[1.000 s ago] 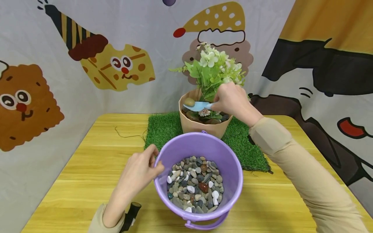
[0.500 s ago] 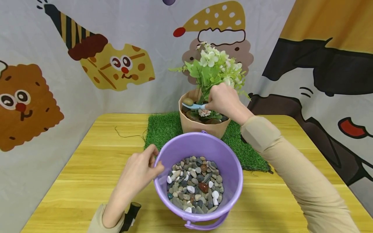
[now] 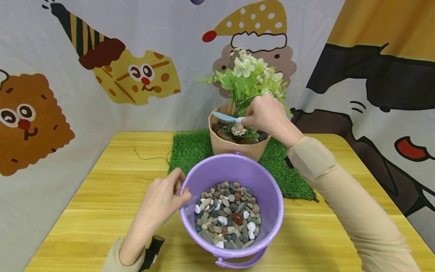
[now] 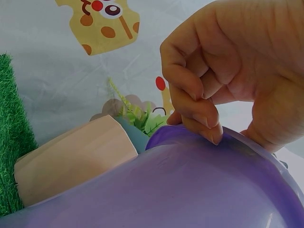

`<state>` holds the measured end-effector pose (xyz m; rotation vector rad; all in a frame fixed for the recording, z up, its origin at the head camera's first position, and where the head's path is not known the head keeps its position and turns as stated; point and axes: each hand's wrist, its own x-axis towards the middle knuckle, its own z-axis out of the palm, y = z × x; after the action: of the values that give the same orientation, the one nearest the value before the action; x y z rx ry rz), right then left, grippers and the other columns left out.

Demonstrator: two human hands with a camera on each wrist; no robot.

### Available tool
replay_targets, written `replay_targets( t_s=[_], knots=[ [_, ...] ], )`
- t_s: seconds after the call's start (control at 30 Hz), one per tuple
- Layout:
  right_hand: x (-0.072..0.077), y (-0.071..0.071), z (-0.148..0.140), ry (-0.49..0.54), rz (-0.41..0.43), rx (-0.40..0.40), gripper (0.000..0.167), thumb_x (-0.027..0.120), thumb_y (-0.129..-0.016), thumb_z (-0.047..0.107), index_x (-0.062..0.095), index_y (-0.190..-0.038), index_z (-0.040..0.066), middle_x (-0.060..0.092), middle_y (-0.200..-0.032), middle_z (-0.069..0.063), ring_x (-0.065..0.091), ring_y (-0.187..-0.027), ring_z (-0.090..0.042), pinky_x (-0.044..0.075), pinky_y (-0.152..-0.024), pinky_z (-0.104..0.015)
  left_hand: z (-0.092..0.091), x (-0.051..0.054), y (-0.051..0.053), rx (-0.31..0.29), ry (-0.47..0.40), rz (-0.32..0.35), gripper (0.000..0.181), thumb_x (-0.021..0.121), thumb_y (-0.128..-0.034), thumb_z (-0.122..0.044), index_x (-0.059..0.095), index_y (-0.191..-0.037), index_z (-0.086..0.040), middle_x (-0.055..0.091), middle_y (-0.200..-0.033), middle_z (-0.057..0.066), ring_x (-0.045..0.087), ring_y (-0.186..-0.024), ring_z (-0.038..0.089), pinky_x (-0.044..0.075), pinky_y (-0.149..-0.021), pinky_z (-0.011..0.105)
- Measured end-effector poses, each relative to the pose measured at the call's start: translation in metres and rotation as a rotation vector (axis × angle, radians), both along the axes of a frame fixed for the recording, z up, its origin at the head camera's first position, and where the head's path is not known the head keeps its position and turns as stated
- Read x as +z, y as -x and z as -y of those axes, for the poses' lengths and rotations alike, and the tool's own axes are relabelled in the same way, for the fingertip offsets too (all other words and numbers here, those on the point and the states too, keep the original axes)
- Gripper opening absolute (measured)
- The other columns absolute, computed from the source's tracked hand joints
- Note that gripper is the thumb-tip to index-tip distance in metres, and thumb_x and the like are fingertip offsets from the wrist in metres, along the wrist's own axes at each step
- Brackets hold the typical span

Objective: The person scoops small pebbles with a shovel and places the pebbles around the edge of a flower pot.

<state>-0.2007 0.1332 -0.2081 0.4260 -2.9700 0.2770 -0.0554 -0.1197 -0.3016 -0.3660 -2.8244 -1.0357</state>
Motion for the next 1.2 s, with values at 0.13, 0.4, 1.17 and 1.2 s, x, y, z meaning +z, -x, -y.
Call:
replay_targets(
  t_s=[0.13, 0.4, 1.17, 1.2],
  knots=[
    [0.0, -0.011, -0.01, 0.043, -0.053, 0.019, 0.02, 0.067, -0.082, 0.027, 0.075, -0.069, 0.014, 0.063, -0.055, -0.001, 0.043, -0.044, -0.015, 0.03, -0.04, -0.024, 0.0, 0.0, 0.0, 0.0, -0.001, 0.001, 0.019, 0.071, -0.0774, -0.009, 0.061, -0.092, -0.005, 0.051, -0.059, -0.001, 0.041, -0.047, 0.007, 0.033, -0.037, 0.015],
    [-0.004, -0.043, -0.03, 0.113, -0.199, 0.091, 0.014, 0.067, -0.082, 0.023, 0.077, -0.084, 0.014, 0.061, -0.054, -0.001, 0.036, -0.041, -0.012, 0.027, -0.04, -0.025, 0.0, 0.001, 0.0, 0.006, 0.006, 0.018, 0.019, 0.071, -0.0771, -0.009, 0.06, -0.091, -0.005, 0.05, -0.058, -0.001, 0.041, -0.046, 0.008, 0.033, -0.037, 0.015],
    [-0.044, -0.123, -0.036, 0.071, -0.47, 0.392, 0.016, 0.082, -0.062, 0.017, 0.075, -0.075, 0.013, 0.07, -0.071, 0.002, 0.059, -0.06, -0.007, 0.045, -0.046, -0.019, -0.001, 0.0, 0.0, 0.009, 0.019, 0.01, 0.018, 0.069, -0.0769, -0.008, 0.06, -0.092, -0.005, 0.049, -0.057, -0.001, 0.039, -0.045, 0.007, 0.031, -0.036, 0.015],
    [-0.046, -0.123, -0.035, 0.07, -0.475, 0.402, 0.016, 0.083, -0.061, 0.016, 0.075, -0.075, 0.014, 0.07, -0.071, 0.003, 0.058, -0.06, -0.007, 0.044, -0.046, -0.019, -0.001, 0.0, 0.0, 0.009, 0.019, 0.012, 0.018, 0.069, -0.0769, -0.008, 0.06, -0.092, -0.005, 0.049, -0.057, -0.001, 0.04, -0.045, 0.007, 0.031, -0.036, 0.015]
  ],
)
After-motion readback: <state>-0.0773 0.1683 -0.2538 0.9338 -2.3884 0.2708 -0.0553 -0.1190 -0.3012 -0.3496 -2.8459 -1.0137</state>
